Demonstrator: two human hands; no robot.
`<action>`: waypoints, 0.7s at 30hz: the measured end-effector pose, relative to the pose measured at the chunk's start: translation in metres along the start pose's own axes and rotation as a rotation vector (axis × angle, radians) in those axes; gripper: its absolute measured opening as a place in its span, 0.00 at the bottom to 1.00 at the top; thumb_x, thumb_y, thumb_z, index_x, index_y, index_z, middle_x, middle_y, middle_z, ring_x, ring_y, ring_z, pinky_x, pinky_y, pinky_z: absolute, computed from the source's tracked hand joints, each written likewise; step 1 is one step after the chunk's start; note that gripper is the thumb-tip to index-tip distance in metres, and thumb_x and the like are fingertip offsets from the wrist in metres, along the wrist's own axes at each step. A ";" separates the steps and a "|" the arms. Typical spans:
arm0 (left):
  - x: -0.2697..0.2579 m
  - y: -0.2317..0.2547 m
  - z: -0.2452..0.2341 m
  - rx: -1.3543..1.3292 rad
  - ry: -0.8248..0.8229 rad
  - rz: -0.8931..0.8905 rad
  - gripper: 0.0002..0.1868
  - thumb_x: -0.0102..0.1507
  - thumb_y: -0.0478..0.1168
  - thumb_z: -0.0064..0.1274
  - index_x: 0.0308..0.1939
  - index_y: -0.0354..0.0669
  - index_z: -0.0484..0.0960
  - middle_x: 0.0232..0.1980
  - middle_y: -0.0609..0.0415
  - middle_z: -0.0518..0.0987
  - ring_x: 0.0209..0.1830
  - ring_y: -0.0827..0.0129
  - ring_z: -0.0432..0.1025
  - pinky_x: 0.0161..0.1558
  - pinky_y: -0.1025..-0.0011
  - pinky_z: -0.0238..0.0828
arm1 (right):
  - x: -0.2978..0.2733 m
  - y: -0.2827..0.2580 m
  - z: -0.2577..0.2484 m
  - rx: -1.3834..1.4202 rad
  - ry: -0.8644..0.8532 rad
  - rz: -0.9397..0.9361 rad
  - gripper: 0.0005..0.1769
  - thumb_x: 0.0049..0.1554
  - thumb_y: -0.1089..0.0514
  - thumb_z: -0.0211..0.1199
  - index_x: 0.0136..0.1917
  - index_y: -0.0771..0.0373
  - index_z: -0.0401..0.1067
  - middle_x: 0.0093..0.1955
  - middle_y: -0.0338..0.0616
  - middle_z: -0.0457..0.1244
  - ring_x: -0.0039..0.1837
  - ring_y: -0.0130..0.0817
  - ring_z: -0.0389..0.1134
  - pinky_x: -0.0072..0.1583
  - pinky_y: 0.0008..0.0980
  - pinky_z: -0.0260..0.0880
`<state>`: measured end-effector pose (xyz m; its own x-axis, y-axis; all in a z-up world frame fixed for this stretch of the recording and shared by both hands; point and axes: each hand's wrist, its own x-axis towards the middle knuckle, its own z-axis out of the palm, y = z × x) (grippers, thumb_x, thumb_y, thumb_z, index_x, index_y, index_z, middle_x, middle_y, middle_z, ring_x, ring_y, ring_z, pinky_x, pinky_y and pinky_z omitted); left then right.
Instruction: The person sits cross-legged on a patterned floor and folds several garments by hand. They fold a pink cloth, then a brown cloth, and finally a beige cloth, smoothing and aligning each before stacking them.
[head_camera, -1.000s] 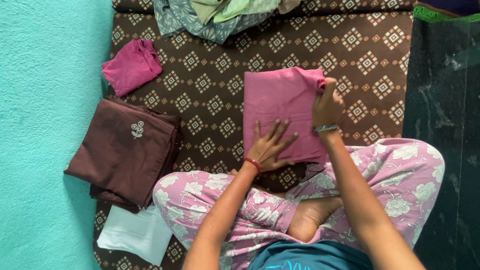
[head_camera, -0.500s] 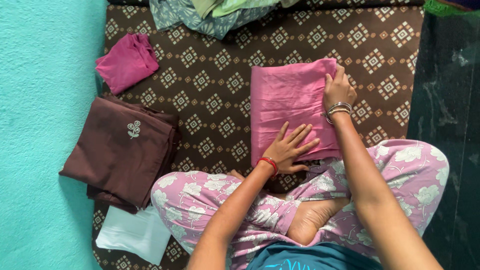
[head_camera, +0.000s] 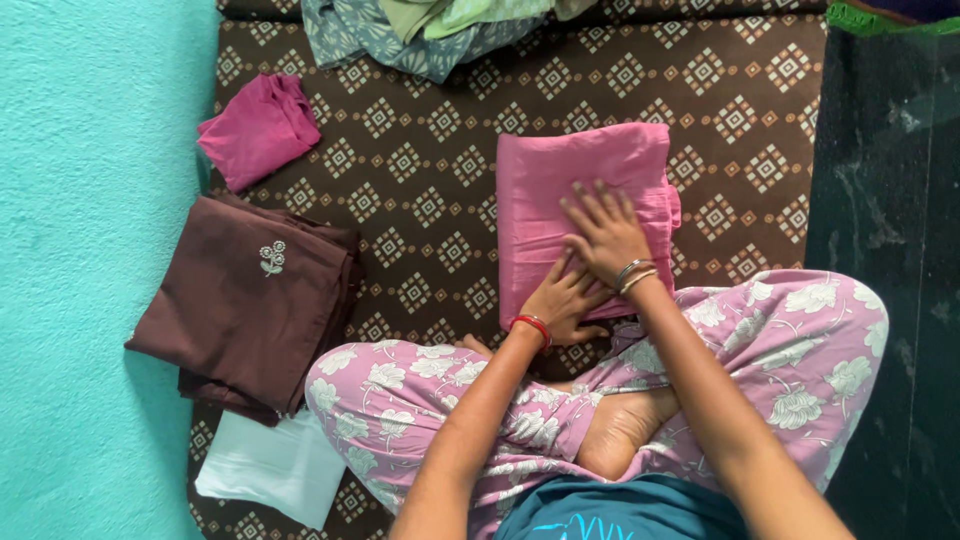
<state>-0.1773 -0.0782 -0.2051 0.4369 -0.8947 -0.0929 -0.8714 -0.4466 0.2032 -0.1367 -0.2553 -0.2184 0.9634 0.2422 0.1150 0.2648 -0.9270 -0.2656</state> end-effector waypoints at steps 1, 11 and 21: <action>0.001 0.001 -0.002 -0.005 0.017 -0.003 0.45 0.60 0.76 0.39 0.76 0.62 0.65 0.81 0.47 0.57 0.84 0.51 0.44 0.79 0.41 0.23 | 0.000 0.010 -0.004 0.006 0.013 0.022 0.36 0.67 0.33 0.41 0.83 0.46 0.53 0.88 0.39 0.42 0.87 0.42 0.34 0.82 0.52 0.28; -0.026 -0.003 -0.029 -0.557 0.486 -1.046 0.34 0.64 0.56 0.52 0.72 0.66 0.57 0.68 0.47 0.72 0.67 0.55 0.67 0.69 0.51 0.60 | -0.008 0.057 -0.011 -0.038 0.146 0.249 0.32 0.69 0.37 0.46 0.80 0.51 0.63 0.86 0.44 0.48 0.86 0.54 0.41 0.80 0.60 0.37; -0.048 -0.001 0.014 -1.096 0.525 -1.160 0.58 0.55 0.51 0.63 0.79 0.66 0.36 0.58 0.34 0.79 0.47 0.41 0.80 0.50 0.53 0.76 | -0.005 0.009 -0.038 -0.152 0.120 0.081 0.37 0.64 0.41 0.50 0.82 0.53 0.54 0.86 0.50 0.44 0.86 0.50 0.37 0.79 0.64 0.30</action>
<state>-0.2003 -0.0352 -0.2142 0.9114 0.0814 -0.4034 0.4000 -0.4050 0.8222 -0.1407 -0.2762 -0.1851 0.9669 0.1377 0.2147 0.1684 -0.9768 -0.1323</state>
